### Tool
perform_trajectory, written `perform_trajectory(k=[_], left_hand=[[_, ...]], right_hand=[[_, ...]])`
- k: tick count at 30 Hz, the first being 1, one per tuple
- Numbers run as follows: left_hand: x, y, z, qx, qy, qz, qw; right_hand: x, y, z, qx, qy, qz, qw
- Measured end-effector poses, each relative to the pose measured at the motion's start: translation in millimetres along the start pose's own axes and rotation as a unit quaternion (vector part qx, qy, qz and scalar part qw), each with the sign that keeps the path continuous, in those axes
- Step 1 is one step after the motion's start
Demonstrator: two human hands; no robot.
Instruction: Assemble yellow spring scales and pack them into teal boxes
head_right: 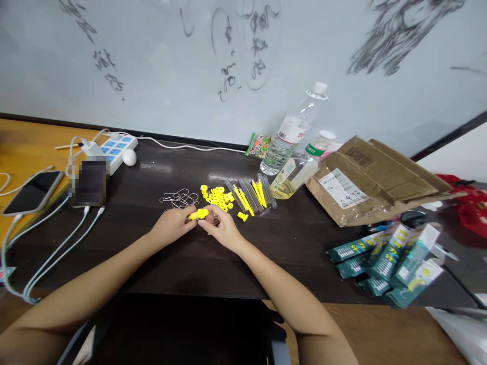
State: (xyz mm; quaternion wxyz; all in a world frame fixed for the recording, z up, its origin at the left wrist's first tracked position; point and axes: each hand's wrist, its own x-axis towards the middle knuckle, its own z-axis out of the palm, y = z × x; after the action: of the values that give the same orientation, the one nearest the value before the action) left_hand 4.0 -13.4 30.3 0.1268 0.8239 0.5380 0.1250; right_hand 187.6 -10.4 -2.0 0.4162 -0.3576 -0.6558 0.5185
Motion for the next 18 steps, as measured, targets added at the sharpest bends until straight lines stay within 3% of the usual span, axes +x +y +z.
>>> perform_trajectory(k=[9, 18], left_hand=[[-1.0, 0.4, -1.1, -0.03, 0.017, 0.021, 0.999], [-1.2, -1.7, -0.9, -0.029, 0.01, 0.015, 0.999]], right_hand=[[1.0, -5.1, -0.6, 0.018, -0.018, -0.008, 1.0], [3.2, -7.9, -7.9, -0.069, -0.032, -0.051, 0.996]])
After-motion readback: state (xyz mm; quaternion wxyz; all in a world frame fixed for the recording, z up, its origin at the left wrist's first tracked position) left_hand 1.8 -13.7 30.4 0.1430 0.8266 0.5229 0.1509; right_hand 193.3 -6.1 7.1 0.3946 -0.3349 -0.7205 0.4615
